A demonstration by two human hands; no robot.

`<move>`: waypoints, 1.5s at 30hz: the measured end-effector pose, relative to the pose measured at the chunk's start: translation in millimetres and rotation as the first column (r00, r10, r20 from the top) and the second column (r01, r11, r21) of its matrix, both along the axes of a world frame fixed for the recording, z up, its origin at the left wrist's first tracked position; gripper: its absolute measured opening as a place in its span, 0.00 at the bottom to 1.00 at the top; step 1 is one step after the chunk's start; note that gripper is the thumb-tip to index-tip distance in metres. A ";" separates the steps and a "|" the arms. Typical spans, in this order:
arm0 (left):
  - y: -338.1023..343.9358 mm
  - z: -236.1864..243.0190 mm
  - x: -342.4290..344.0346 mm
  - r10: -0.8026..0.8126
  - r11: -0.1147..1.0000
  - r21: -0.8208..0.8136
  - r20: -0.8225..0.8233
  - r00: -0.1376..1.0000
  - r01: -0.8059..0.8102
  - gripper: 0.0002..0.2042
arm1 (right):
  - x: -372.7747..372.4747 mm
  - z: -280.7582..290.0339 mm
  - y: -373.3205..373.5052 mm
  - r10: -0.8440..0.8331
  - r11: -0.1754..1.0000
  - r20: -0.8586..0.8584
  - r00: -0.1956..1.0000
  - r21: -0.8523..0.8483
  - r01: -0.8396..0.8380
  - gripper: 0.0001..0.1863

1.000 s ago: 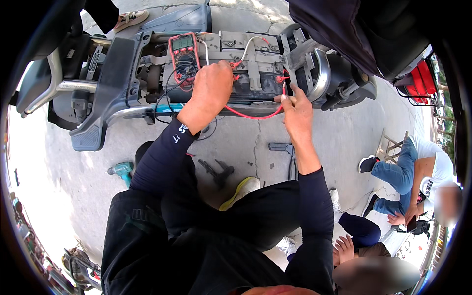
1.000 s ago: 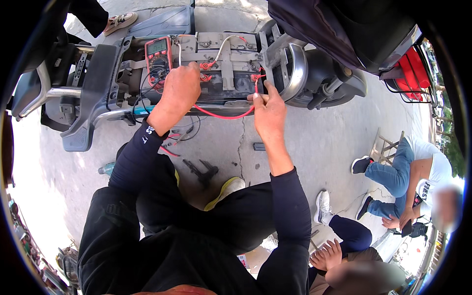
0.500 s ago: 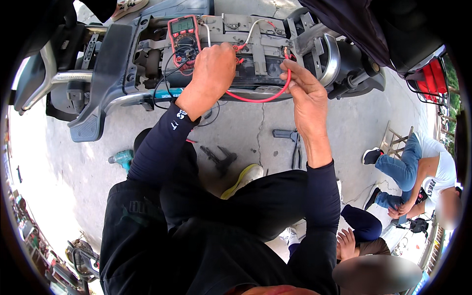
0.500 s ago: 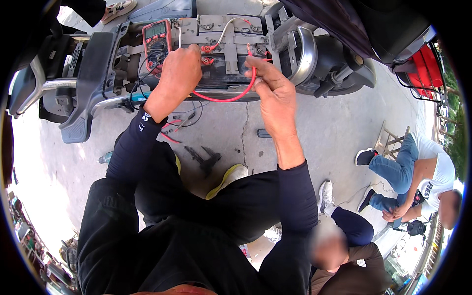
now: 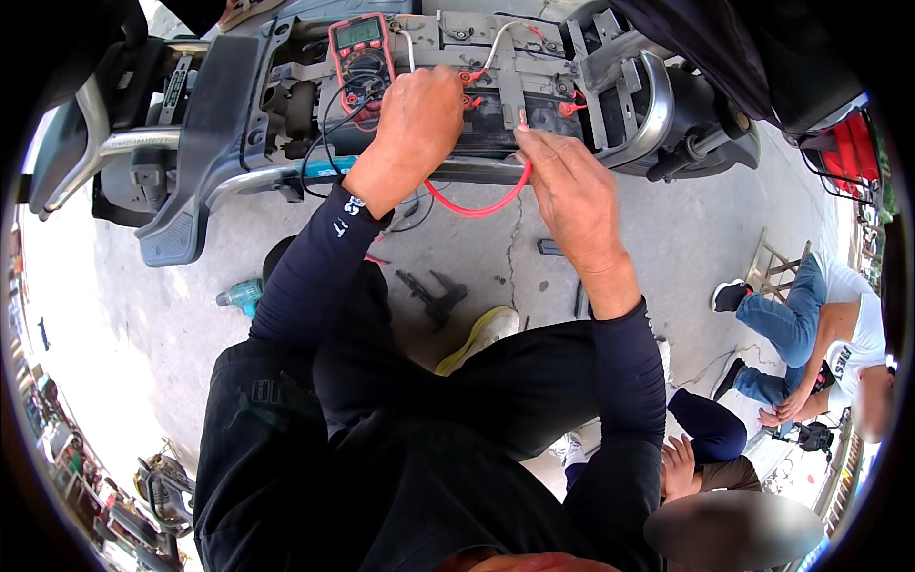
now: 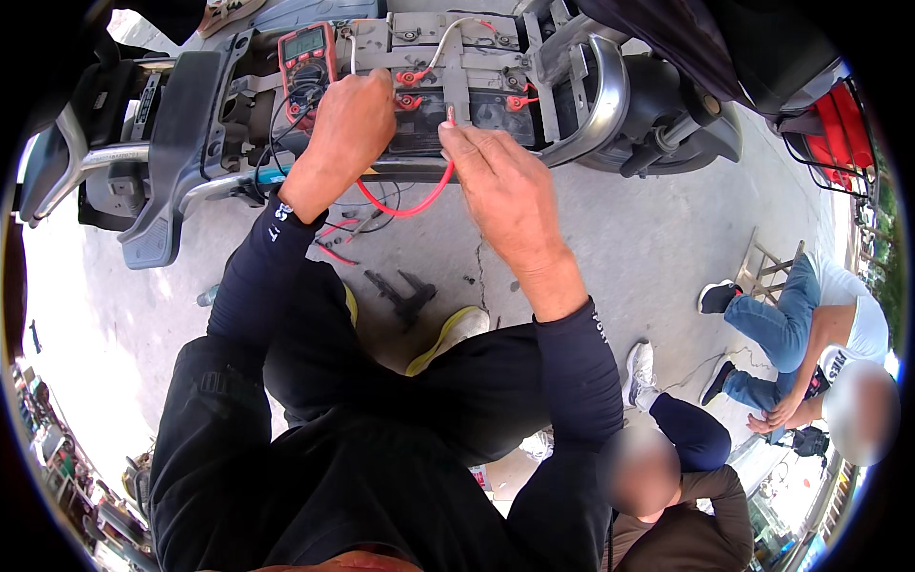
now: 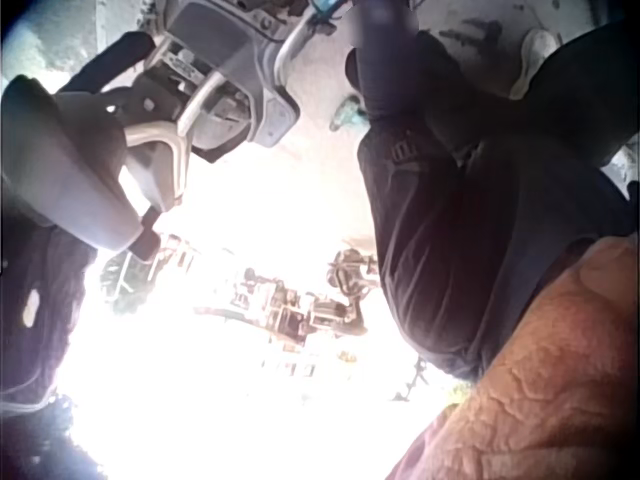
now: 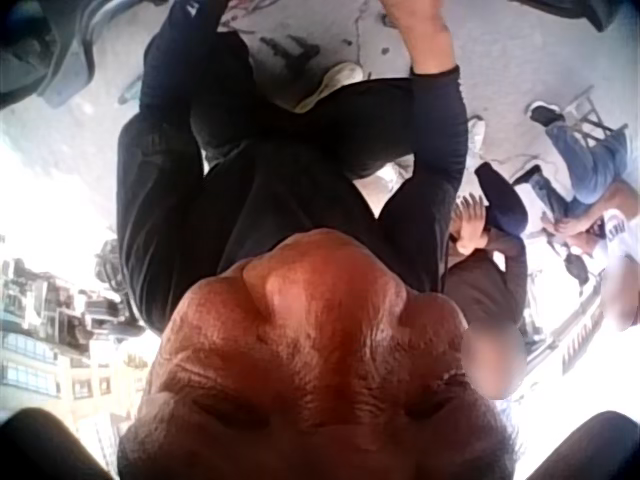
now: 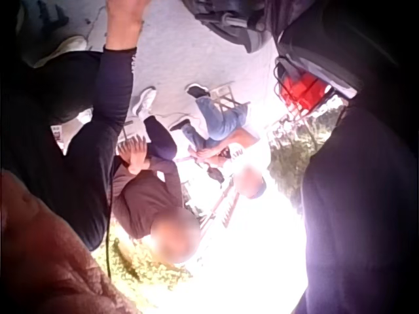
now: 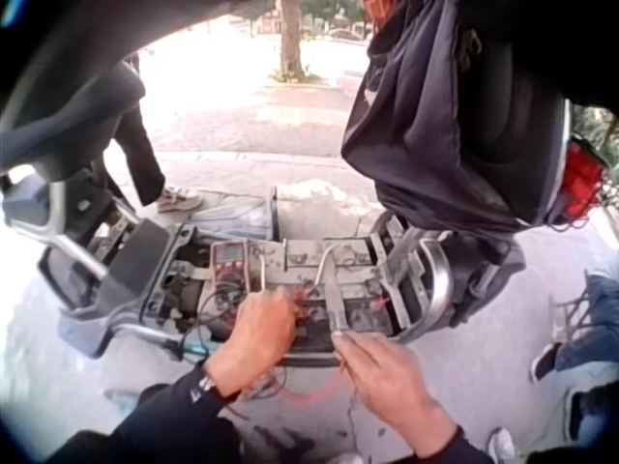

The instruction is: The person works on the battery compartment of an electric scooter, using a multimeter to test connections and wires. They strip and connect red wires to the battery terminals, then use a power drill to secure components within the compartment.

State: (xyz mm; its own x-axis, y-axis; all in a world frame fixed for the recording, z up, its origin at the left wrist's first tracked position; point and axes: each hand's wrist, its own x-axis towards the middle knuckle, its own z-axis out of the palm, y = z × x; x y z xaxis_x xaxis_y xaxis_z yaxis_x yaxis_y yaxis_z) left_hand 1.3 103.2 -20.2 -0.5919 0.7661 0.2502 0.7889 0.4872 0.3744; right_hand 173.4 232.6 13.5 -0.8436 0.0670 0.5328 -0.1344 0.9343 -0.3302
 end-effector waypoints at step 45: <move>-1.7 -7.5 2.8 -0.029 0.997 -0.068 -0.055 0.998 0.025 0.04 | -17.1 -25.9 35.3 -0.576 0.749 0.118 0.809 -0.319 0.580 0.06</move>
State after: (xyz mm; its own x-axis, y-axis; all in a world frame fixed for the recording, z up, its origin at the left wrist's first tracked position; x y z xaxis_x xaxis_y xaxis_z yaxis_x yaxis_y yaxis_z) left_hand 4.1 101.4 -27.7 -0.5570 0.7981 0.2296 0.8212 0.4879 0.2961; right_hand 156.3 267.9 -12.4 -0.5926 0.7101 0.3802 0.4017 0.6697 -0.6246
